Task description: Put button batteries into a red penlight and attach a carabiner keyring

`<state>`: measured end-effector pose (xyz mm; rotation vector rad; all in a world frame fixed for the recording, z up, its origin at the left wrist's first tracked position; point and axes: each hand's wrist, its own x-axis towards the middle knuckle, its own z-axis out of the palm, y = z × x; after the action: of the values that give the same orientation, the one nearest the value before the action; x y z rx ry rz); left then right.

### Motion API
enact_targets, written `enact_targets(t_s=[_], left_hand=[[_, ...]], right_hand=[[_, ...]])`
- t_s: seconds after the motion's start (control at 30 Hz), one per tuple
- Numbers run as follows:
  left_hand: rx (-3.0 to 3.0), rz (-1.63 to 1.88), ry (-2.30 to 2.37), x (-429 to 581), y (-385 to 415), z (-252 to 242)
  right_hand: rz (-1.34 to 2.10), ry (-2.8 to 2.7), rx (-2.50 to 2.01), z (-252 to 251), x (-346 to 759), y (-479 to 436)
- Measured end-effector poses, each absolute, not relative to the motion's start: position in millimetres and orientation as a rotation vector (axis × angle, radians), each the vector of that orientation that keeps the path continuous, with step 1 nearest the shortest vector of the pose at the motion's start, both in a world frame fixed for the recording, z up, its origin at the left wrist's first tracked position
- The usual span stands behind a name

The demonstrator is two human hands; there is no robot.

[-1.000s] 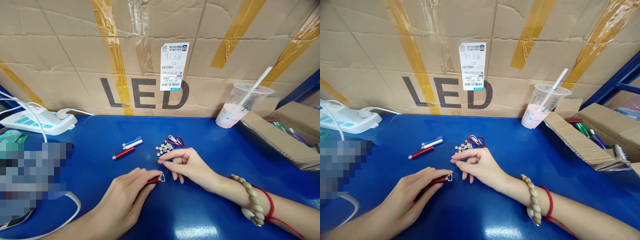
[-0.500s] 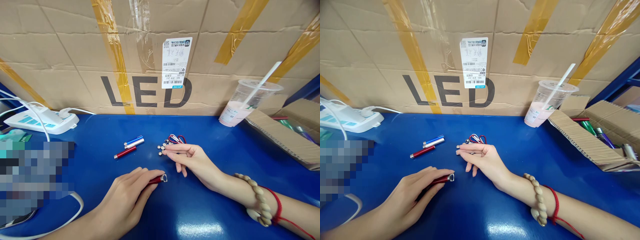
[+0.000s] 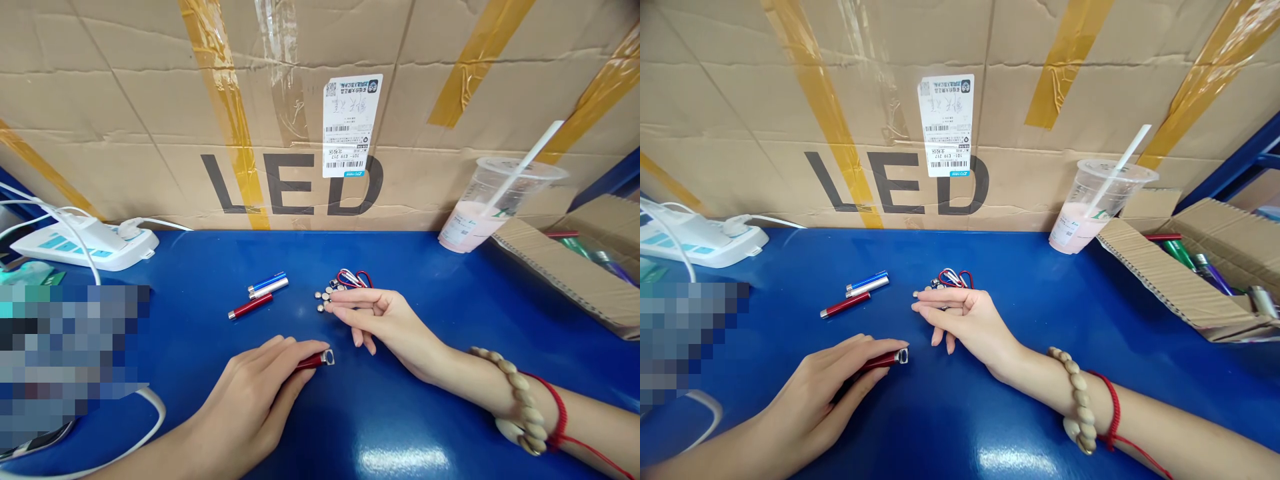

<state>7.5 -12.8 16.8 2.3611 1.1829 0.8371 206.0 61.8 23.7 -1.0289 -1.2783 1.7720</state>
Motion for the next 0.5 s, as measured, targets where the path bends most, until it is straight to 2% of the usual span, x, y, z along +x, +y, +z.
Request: enact_targets(t_s=[0.5], left_hand=[[2.343, 0.821, 1.190, 6.2, -13.5, 16.6]], right_hand=[[1.793, -1.196, -0.992, 26.8, 205.3, 60.6]])
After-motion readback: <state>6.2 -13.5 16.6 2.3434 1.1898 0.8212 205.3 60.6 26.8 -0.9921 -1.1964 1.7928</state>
